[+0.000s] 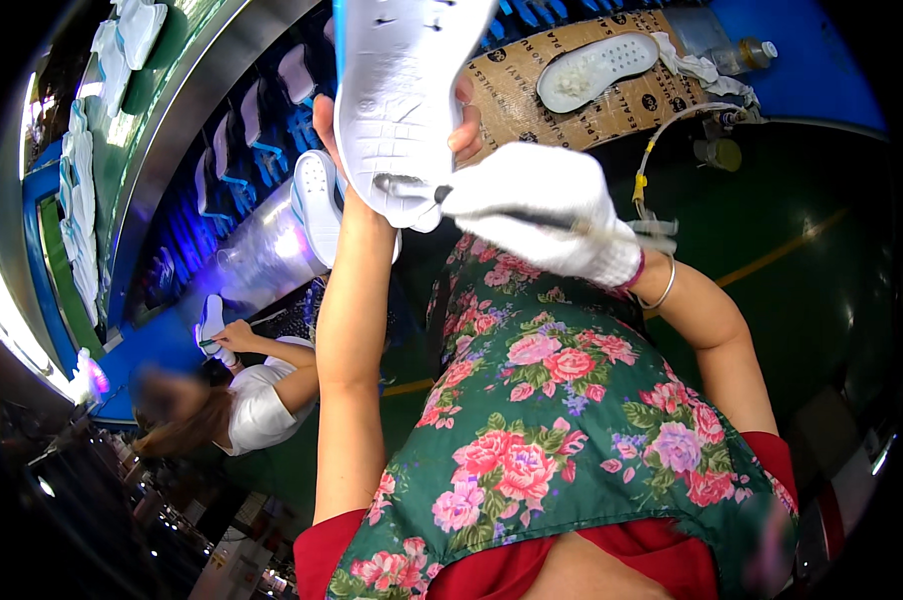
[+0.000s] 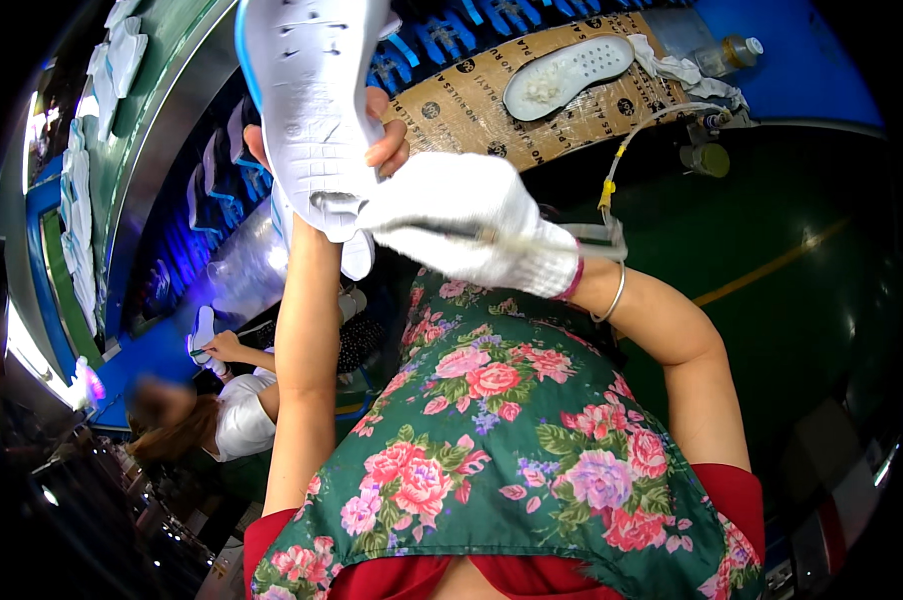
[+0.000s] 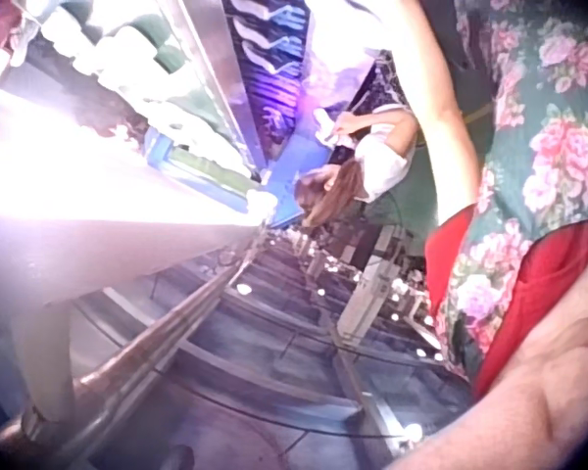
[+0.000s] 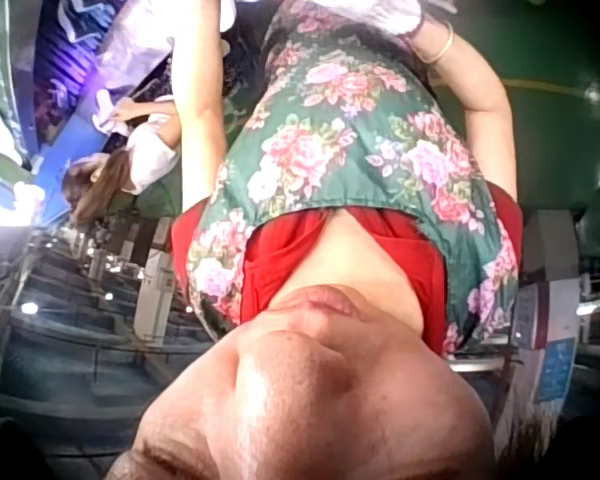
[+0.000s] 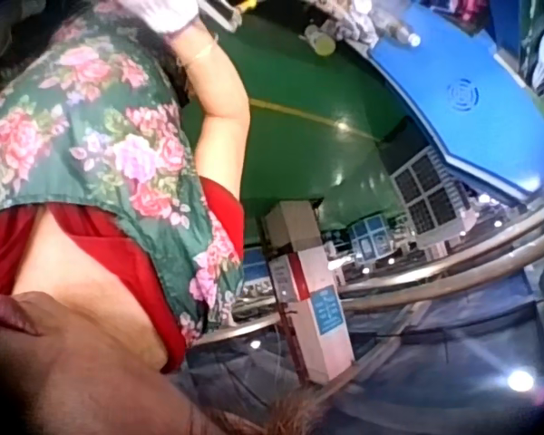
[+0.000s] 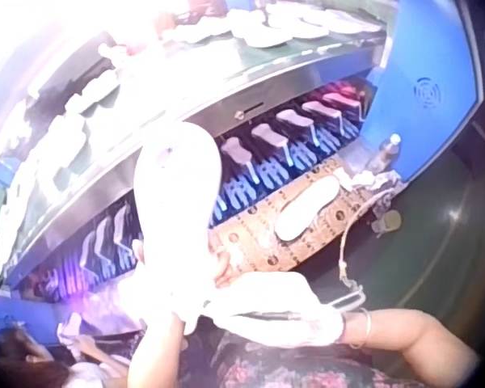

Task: The person applies glue to the inner surface of shoe soles using a brush and then places the soles onto a conveyor belt.

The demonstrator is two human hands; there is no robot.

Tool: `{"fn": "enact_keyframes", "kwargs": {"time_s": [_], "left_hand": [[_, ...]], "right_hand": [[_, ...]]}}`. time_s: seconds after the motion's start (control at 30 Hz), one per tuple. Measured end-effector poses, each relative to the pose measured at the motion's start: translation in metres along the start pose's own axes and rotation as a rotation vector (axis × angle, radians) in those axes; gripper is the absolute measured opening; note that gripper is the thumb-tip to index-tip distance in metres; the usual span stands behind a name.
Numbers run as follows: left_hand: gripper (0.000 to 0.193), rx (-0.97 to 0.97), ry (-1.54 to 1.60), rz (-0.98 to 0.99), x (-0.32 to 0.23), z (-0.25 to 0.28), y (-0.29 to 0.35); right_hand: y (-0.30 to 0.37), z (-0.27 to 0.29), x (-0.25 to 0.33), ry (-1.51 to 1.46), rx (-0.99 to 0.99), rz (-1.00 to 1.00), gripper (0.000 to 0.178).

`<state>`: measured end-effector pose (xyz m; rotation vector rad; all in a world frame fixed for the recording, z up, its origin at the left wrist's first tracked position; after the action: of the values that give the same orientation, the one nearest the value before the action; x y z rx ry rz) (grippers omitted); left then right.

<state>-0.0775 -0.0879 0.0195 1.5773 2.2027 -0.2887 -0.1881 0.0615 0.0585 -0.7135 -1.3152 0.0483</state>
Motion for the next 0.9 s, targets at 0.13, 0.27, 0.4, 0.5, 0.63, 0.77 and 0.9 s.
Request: {"fn": "enact_keyframes", "kwargs": {"time_s": [0.13, 0.27, 0.4, 0.5, 0.63, 0.77, 0.9], "left_hand": [[0.107, -0.051, -0.094, 0.003, -0.007, -0.003, 0.005], [0.113, -0.238, -0.145, 0.026, -0.006, -0.004, 0.012], [0.106, -0.056, 0.071, 0.113, -0.005, 0.0, 0.009], [0.107, -0.044, 0.069, 0.131, -0.009, 0.006, 0.008], [0.11, -0.024, 0.003, 0.119, -0.009, 0.005, 0.004], [0.099, -0.094, 0.058, 0.118, -0.006, 0.022, 0.005], [0.086, -0.674, 0.052, -0.004, 0.003, -0.007, 0.019]], "right_hand": [[0.023, -0.013, 0.011, -0.024, 0.163, 0.167, 0.024], [0.005, -0.001, 0.018, 0.036, 0.163, 0.018, 0.024], [0.015, -0.005, 0.016, 0.271, 0.257, 0.327, 0.024], [0.027, -0.012, 0.015, 0.119, 0.234, 0.279, 0.019], [0.008, -0.006, 0.007, -0.074, 0.014, -0.07, 0.016], [0.01, -0.006, 0.007, -0.22, 0.068, -0.252, 0.018], [-0.017, 0.019, -0.001, -0.111, -0.086, -0.453, 0.016]]}}
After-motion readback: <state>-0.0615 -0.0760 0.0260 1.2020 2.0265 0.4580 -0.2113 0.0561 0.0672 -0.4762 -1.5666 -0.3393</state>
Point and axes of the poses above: each hand's wrist, its own y-axis away from the middle knuckle, its own z-axis out of the back of the hand, x = y × z, the point moved 2 cm from there along -y, towards the middle knuckle, and after that the axes turned 14 degrees about -x, right-handed, at the moved point
